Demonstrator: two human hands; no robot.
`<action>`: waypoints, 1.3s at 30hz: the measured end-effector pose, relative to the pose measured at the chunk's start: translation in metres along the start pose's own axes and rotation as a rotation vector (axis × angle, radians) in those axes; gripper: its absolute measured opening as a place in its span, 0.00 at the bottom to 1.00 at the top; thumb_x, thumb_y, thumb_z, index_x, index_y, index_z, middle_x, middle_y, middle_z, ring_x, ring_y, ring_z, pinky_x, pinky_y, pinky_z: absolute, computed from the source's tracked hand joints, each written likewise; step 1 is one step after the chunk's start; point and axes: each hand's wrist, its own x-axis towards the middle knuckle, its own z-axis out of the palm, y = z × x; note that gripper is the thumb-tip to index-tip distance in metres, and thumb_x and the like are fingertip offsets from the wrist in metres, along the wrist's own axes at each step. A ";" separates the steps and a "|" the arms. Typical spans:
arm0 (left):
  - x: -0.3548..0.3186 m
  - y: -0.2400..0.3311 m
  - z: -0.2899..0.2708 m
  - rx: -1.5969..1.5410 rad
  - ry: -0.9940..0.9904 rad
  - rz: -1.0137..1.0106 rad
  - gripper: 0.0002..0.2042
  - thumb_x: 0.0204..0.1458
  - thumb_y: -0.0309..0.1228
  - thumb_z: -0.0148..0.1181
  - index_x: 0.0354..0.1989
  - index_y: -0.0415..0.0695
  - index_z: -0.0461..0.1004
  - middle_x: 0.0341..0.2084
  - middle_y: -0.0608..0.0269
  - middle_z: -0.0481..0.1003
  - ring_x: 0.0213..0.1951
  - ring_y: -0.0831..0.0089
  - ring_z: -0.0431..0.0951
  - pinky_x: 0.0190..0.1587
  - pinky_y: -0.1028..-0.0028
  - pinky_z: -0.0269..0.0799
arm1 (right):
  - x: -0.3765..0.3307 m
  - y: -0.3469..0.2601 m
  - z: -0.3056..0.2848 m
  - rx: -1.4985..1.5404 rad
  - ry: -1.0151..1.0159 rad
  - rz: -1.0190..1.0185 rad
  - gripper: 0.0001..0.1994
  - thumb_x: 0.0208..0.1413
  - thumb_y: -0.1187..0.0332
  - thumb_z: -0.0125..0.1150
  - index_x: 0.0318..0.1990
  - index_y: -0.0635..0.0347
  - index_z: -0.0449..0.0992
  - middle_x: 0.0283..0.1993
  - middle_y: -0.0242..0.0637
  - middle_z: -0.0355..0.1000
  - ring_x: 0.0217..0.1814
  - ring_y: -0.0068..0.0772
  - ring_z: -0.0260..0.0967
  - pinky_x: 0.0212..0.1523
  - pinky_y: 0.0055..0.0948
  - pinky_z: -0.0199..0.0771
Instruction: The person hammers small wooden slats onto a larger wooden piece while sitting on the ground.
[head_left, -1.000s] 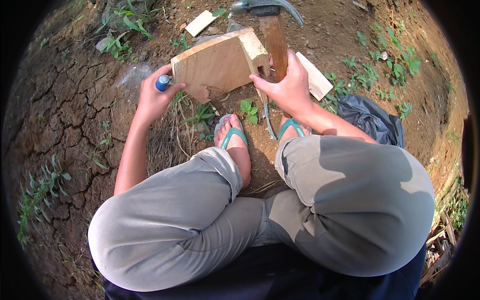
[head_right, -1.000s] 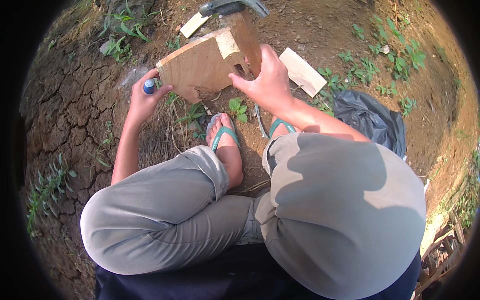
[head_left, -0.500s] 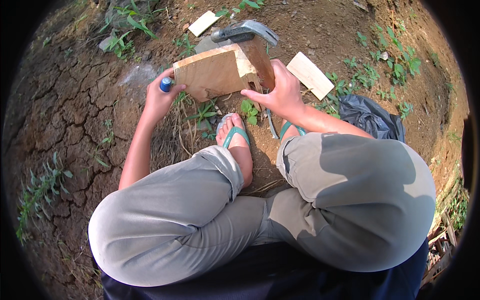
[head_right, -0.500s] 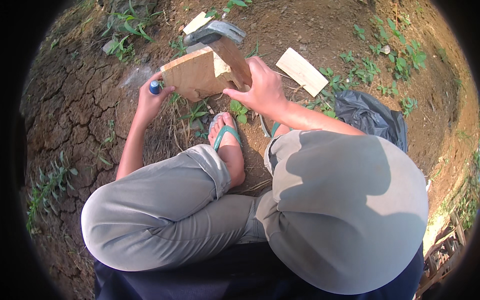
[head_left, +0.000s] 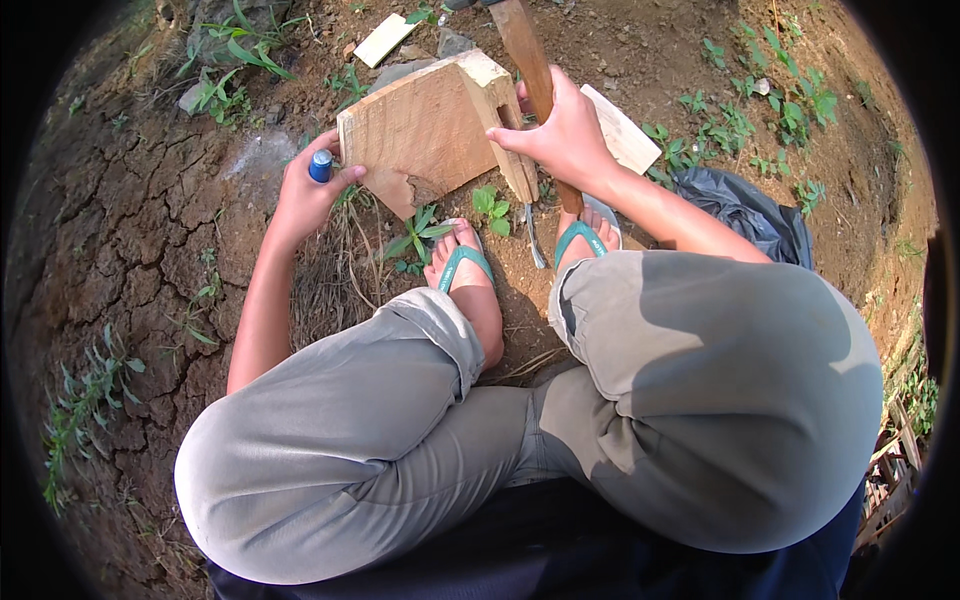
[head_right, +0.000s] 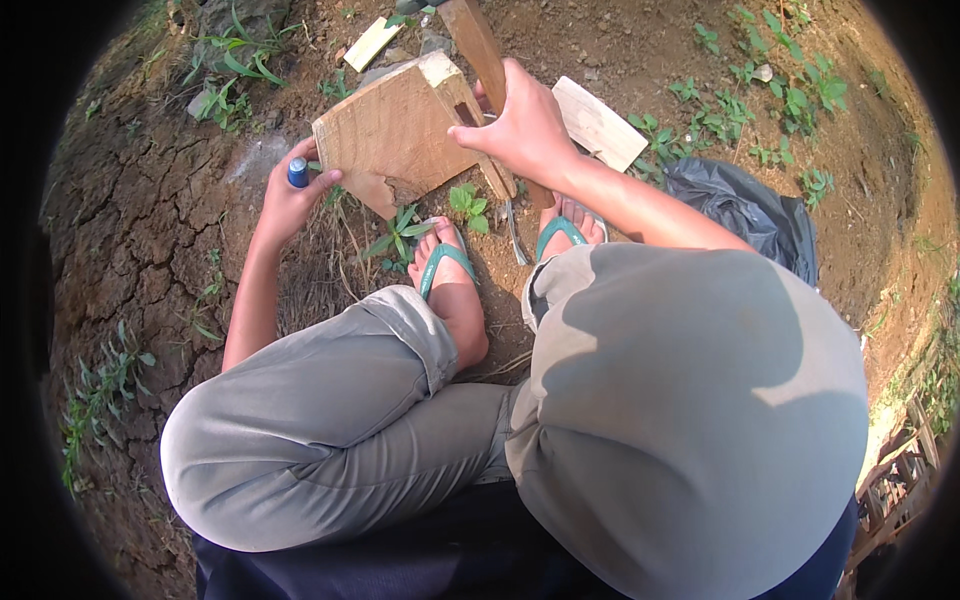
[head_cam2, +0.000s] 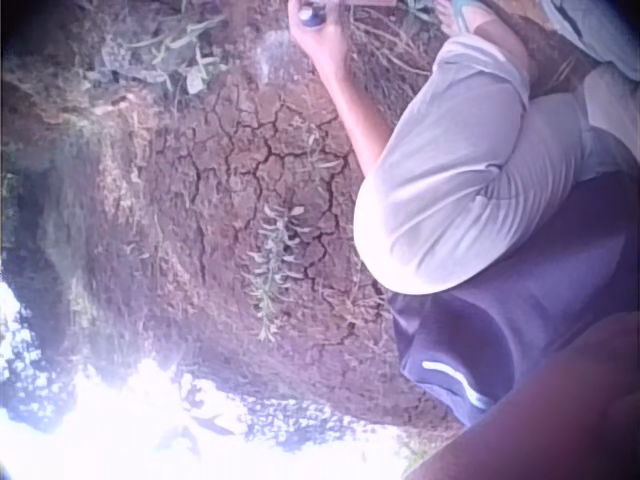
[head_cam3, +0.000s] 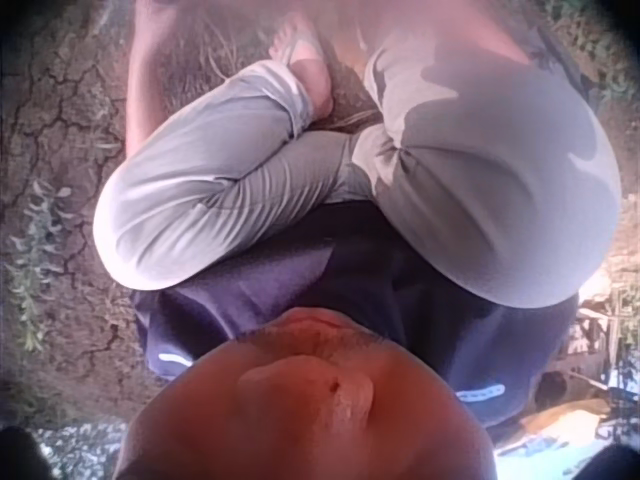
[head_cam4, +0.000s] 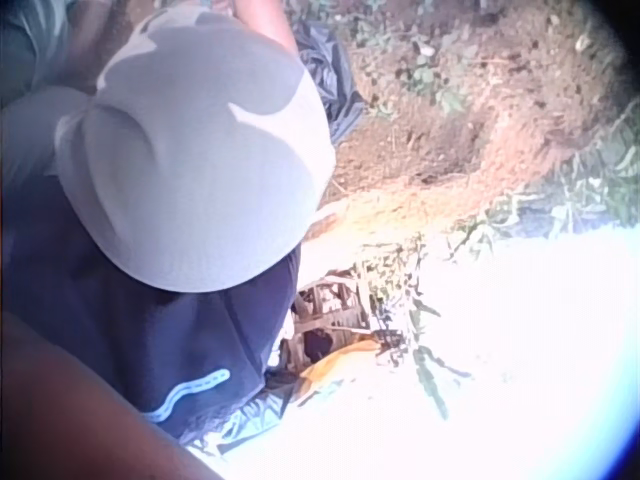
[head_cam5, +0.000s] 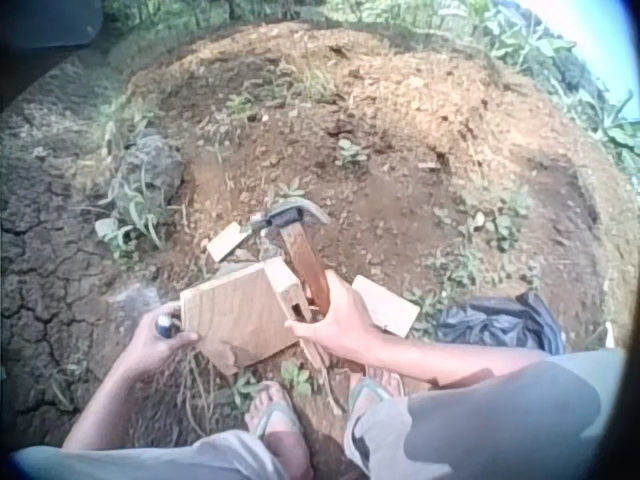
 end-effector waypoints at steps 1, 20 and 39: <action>0.000 0.003 -0.003 -0.048 0.017 -0.013 0.25 0.51 0.31 0.71 0.58 0.39 0.73 0.44 0.59 0.80 0.44 0.73 0.77 0.51 0.70 0.72 | -0.002 -0.002 -0.001 -0.015 0.016 -0.032 0.32 0.37 0.57 0.83 0.45 0.64 0.71 0.39 0.36 0.73 0.41 0.28 0.72 0.45 0.31 0.75; -0.006 -0.032 0.016 -0.185 0.037 -0.003 0.25 0.55 0.26 0.67 0.61 0.38 0.69 0.50 0.57 0.77 0.52 0.73 0.74 0.57 0.69 0.68 | -0.006 0.002 0.010 0.083 -0.126 0.139 0.35 0.38 0.57 0.81 0.50 0.69 0.69 0.47 0.47 0.77 0.49 0.39 0.78 0.50 0.37 0.78; 0.012 -0.028 0.012 -0.165 -0.014 -0.053 0.30 0.53 0.32 0.71 0.63 0.37 0.69 0.52 0.57 0.78 0.53 0.73 0.75 0.61 0.69 0.67 | 0.008 0.027 0.020 0.157 -0.039 0.154 0.31 0.41 0.56 0.81 0.46 0.67 0.71 0.39 0.42 0.79 0.40 0.31 0.79 0.43 0.32 0.79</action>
